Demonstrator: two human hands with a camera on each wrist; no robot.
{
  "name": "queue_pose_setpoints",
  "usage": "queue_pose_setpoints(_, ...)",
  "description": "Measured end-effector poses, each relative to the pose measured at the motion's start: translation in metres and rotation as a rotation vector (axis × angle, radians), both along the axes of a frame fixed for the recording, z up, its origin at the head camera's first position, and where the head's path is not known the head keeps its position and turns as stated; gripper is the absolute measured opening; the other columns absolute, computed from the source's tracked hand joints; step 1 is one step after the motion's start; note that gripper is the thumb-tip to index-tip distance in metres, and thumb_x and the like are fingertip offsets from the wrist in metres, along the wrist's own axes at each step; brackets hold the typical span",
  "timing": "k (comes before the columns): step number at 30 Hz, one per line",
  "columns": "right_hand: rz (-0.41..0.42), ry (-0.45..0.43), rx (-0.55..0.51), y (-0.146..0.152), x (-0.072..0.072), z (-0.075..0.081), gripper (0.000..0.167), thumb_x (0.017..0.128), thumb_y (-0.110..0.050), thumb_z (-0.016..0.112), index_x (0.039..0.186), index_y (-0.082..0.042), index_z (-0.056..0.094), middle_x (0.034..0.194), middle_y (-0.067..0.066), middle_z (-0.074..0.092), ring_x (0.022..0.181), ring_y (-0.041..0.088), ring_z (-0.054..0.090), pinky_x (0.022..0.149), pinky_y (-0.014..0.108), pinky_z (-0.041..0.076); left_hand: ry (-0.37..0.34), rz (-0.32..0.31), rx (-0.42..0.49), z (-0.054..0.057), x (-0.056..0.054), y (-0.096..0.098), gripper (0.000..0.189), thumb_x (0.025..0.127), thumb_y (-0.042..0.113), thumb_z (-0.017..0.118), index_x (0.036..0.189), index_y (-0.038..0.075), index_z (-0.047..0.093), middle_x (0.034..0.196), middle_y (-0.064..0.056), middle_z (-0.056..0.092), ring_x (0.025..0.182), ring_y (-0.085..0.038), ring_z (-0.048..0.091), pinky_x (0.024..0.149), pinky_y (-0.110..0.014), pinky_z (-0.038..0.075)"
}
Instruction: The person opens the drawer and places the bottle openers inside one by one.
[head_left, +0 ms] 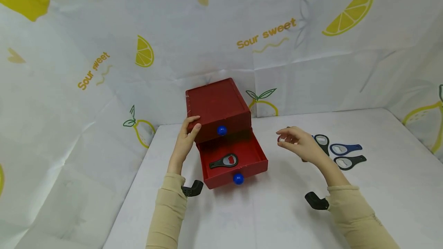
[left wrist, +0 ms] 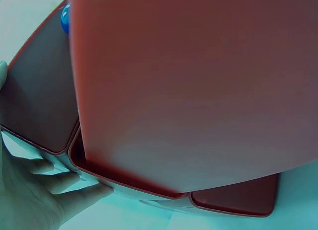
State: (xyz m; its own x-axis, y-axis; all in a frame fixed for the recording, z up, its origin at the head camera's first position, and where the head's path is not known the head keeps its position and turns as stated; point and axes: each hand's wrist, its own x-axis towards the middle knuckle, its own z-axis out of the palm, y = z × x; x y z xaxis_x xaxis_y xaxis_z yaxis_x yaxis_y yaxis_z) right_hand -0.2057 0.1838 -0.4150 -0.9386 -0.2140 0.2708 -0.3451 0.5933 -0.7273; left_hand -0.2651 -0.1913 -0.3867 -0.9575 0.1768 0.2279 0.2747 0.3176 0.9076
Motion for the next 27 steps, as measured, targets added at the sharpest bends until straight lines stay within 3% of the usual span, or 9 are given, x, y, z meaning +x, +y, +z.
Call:
queue_pose_setpoints(4,-0.049,-0.048,0.013,0.017,-0.002,-0.015,0.036,0.087,-0.019,0.065,0.119,-0.004,0.059,0.098,0.014,0.058,0.082,0.015,0.053,0.067,0.025,0.046,0.008,0.005,-0.011,0.001,0.0,-0.001,0.034,0.095,0.037,0.05,0.129,0.032,0.045,0.138,-0.005,0.04,0.122,-0.024,0.041,0.098,-0.045,0.034)
queue_pose_setpoints(10,-0.127,-0.11,0.116,0.039,-0.006,-0.039,0.042,0.086,-0.018,0.065,0.121,0.003,0.055,0.102,0.022,0.059,0.085,0.023,0.055,0.065,0.027,0.044,-0.039,-0.01,0.01,0.005,0.002,0.001,0.035,0.096,0.03,0.049,0.131,0.028,0.044,0.141,-0.007,0.037,0.125,-0.025,0.039,0.102,-0.047,0.031)
queue_pose_setpoints(17,-0.164,-0.162,0.141,0.05,-0.008,-0.056,0.045,0.082,-0.014,0.068,0.117,0.009,0.054,0.087,0.015,0.057,0.076,0.02,0.053,0.059,0.025,0.042,-0.054,-0.021,0.001,0.025,0.02,0.009,0.038,0.098,0.024,0.047,0.135,0.016,0.04,0.143,-0.012,0.035,0.126,-0.026,0.038,0.102,-0.045,0.031)
queue_pose_setpoints(23,-0.203,-0.245,0.211,0.056,-0.006,-0.07,0.051,0.082,-0.021,0.069,0.119,0.009,0.052,0.086,0.011,0.057,0.074,0.018,0.051,0.063,0.027,0.038,-0.057,-0.025,0.016,0.026,0.021,0.009,0.037,0.097,0.024,0.048,0.133,0.018,0.042,0.142,-0.011,0.036,0.126,-0.026,0.038,0.103,-0.046,0.031)
queue_pose_setpoints(27,-0.217,-0.228,0.228,0.056,-0.007,-0.075,0.056,0.08,-0.026,0.071,0.12,0.008,0.052,0.082,0.009,0.054,0.073,0.018,0.048,0.063,0.028,0.036,-0.053,-0.026,0.019,0.026,0.02,0.009,0.036,0.097,0.024,0.048,0.133,0.018,0.043,0.141,-0.011,0.036,0.125,-0.027,0.038,0.102,-0.045,0.032)
